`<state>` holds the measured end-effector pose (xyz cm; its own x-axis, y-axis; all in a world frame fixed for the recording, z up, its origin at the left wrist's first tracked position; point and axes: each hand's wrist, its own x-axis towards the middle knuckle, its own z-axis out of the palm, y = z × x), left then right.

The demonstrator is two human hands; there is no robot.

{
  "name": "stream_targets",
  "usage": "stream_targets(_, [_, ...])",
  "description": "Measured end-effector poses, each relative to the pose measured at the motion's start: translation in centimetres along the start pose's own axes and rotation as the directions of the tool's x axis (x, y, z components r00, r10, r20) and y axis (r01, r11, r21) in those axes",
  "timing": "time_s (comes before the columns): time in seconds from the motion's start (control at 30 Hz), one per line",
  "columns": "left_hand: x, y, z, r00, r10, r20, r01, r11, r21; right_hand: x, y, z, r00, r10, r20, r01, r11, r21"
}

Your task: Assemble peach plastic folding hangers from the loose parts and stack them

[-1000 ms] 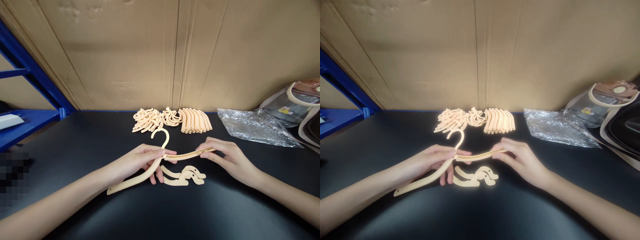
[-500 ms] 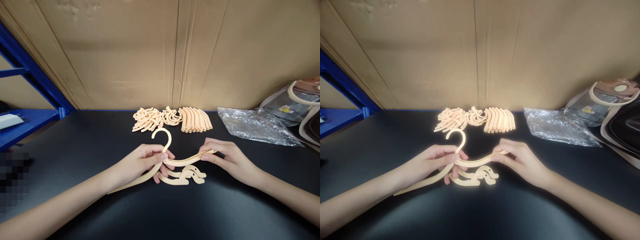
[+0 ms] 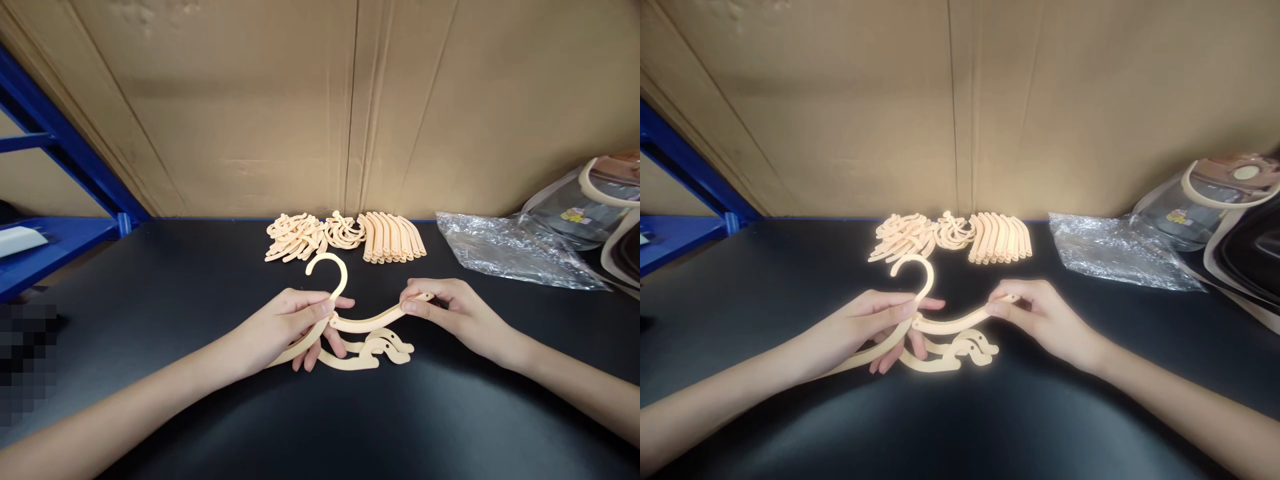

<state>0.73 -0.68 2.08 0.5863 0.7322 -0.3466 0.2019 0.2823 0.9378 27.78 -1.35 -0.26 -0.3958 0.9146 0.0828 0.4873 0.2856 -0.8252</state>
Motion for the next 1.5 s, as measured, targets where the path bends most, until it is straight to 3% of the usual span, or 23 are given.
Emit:
stream_targets(0.7, [0.2,-0.1,0.0,0.999,-0.031,-0.017,0.031,1.000,0.003,0.5,-0.2,0.5,0.999,0.030,-0.012,-0.027,0.984,0.178])
stream_targets(0.97, [0.1,-0.2,0.0,1.000,-0.011,-0.016,0.012,0.997,0.078,0.3,-0.5,0.7,0.999,0.046,-0.018,-0.041,0.978,0.205])
stream_targets(1.07, [-0.3,0.1,0.1,0.993,0.084,-0.084,-0.061,0.968,0.244,0.3,-0.1,0.7,0.995,0.062,-0.075,-0.043,0.970,0.239])
stream_targets(1.17, [-0.6,0.1,-0.1,0.965,0.229,-0.126,-0.128,0.835,0.536,0.5,0.5,0.4,0.978,0.109,-0.175,-0.049,0.947,0.317])
stream_targets(1.27, [-0.5,-0.5,-0.7,0.915,0.391,-0.100,-0.139,0.537,0.832,0.7,1.1,0.1,0.954,0.179,-0.239,-0.059,0.898,0.437])
stream_targets(1.4, [-0.1,-1.7,-1.1,0.769,0.620,0.157,-0.234,0.045,0.971,0.9,1.3,-0.1,0.937,0.245,-0.249,-0.076,0.838,0.541])
stream_targets(1.5, [0.0,-2.0,-0.7,0.679,0.658,0.324,-0.290,-0.165,0.943,1.0,1.1,0.2,0.957,0.203,-0.208,-0.054,0.828,0.559])
